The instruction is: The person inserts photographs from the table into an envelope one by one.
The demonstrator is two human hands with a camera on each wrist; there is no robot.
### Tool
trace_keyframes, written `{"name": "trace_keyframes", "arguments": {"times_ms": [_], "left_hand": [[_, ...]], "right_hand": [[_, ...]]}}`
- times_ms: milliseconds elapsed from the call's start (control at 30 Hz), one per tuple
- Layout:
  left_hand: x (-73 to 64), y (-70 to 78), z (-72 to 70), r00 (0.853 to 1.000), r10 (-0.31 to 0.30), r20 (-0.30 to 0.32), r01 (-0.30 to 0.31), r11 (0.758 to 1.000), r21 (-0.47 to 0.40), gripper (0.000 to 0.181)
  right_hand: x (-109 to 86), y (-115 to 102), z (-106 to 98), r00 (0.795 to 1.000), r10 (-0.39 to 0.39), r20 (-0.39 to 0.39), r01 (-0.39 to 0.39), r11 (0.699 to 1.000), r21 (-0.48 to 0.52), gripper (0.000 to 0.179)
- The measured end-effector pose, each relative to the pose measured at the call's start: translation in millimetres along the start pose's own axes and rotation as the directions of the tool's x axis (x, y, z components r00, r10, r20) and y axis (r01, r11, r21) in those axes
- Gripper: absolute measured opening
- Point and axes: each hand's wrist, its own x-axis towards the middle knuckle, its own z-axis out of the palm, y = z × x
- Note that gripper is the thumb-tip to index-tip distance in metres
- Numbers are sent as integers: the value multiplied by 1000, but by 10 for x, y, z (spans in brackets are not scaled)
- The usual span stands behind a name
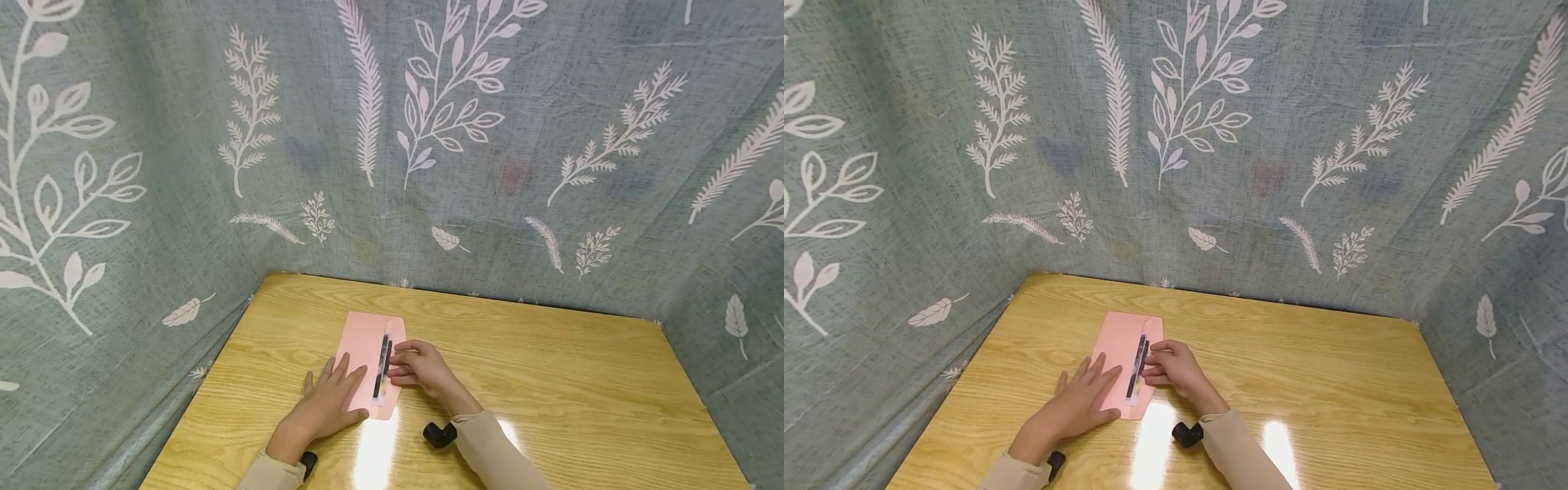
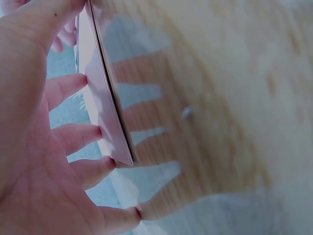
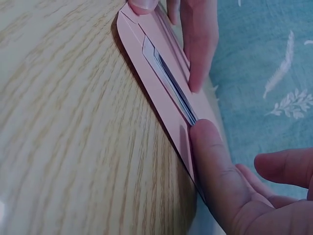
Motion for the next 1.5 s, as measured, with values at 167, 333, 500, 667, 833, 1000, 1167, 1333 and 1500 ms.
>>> {"name": "trace_keyframes", "arguments": {"times_ms": [167, 333, 500, 667, 833, 1000, 1167, 1333, 1500], "left_hand": [[-1, 14, -4, 1000, 6, -9, -6, 1000, -2, 81], [-3, 28, -16, 1000, 20, -19, -21, 1000, -17, 81], [-15, 47, -30, 999, 31, -18, -32, 999, -29, 80], [-19, 67, -51, 999, 33, -16, -34, 999, -42, 79], [-20, 74, -57, 999, 35, -11, -36, 998, -46, 78], [-16, 69, -51, 999, 40, -12, -40, 999, -34, 77], [-17, 69, -52, 999, 36, -5, -37, 999, -28, 76], [-20, 73, -66, 999, 35, 1, -35, 999, -35, 75], [-19, 68, -67, 999, 36, 5, -36, 999, -31, 76]], "right_hand": [[11, 9, 19, 1000, -5, -6, 6, 1000, 7, 34], [12, 1, 46, 1000, -11, -14, 11, 1000, 11, 33], [9, -9, 67, 1000, -13, -13, 13, 1000, 10, 33], [-1, -28, 99, 1000, -16, -19, 16, 1000, 12, 33], [-3, -38, 132, 1000, -21, -18, 21, 1000, 19, 34], [2, -20, 152, 999, -26, -23, 26, 1000, 8, 33], [-6, 11, 166, 999, -29, -31, 28, 1000, -9, 33], [-19, 16, 186, 999, -34, -33, 33, 999, -30, 32], [-31, 25, 200, 999, -40, -32, 37, 997, -71, 31]]}}
